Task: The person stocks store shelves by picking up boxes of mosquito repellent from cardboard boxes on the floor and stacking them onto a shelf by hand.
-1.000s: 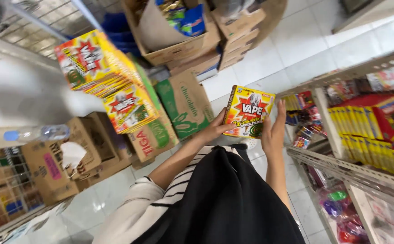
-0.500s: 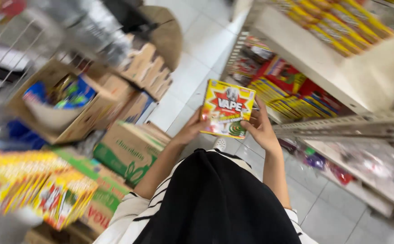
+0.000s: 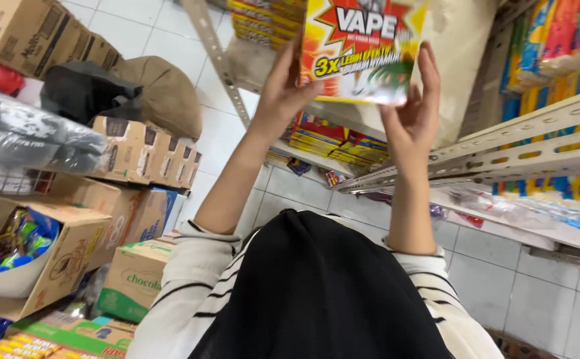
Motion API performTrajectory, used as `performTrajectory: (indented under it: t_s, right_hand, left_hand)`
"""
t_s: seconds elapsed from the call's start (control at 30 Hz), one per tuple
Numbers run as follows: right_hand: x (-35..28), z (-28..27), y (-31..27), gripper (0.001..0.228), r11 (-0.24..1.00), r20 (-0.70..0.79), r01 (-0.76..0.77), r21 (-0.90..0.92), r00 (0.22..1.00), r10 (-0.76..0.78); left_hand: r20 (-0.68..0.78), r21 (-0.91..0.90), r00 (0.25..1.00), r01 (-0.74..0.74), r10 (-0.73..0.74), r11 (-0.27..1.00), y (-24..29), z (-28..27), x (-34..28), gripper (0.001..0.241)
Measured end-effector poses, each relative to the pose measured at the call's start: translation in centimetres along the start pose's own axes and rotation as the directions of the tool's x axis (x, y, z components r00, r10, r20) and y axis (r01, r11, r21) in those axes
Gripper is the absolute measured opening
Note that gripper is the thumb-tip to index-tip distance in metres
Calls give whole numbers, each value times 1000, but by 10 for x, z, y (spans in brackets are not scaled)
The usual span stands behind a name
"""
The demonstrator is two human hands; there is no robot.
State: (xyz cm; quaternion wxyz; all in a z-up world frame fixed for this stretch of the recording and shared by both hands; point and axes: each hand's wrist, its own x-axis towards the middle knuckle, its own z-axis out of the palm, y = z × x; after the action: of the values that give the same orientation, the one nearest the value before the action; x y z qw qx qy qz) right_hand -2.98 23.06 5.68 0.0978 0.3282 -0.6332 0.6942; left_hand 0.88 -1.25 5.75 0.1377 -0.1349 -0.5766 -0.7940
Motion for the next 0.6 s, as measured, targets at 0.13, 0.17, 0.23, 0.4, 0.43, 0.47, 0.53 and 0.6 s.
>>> performTrajectory:
  t_s: [0.13, 0.17, 0.23, 0.4, 0.43, 0.47, 0.53, 0.6]
  right_hand:
    - [22, -1, 20, 31, 923, -188, 11, -385, 978, -90]
    - [22, 2, 25, 31, 938, -223, -24, -346, 973, -58]
    - [18, 8, 32, 32, 942, -272, -34, -335, 960, -62]
    - [-5, 20, 42, 27, 913, -404, 41, -406, 888, -220]
    - [-1, 19, 45, 25, 916, -414, 49, -399, 882, -228]
    - [4, 19, 48, 24, 919, -424, 58, -391, 875, -235]
    - [8, 15, 51, 22, 932, -445, 45, -359, 869, -214]
    - [9, 14, 52, 21, 954, -469, 10, -299, 870, -156]
  left_hand:
    - [-51, 89, 981, -180, 185, 980, -4, 24, 24, 78]
    - [-57, 119, 978, -192, 200, 974, -6, 30, 22, 76]
    - [-20, 177, 977, -207, 214, 962, -6, 33, 21, 77]
    - [122, 309, 984, -165, 133, 937, -4, 24, 21, 88]
    - [132, 288, 980, -179, 146, 941, -3, 23, 25, 90]
    - [143, 267, 977, -193, 160, 944, -3, 21, 28, 92]
    - [155, 258, 970, -222, 186, 940, -7, 21, 29, 93]
    - [162, 295, 963, -255, 215, 921, -11, 19, 25, 89]
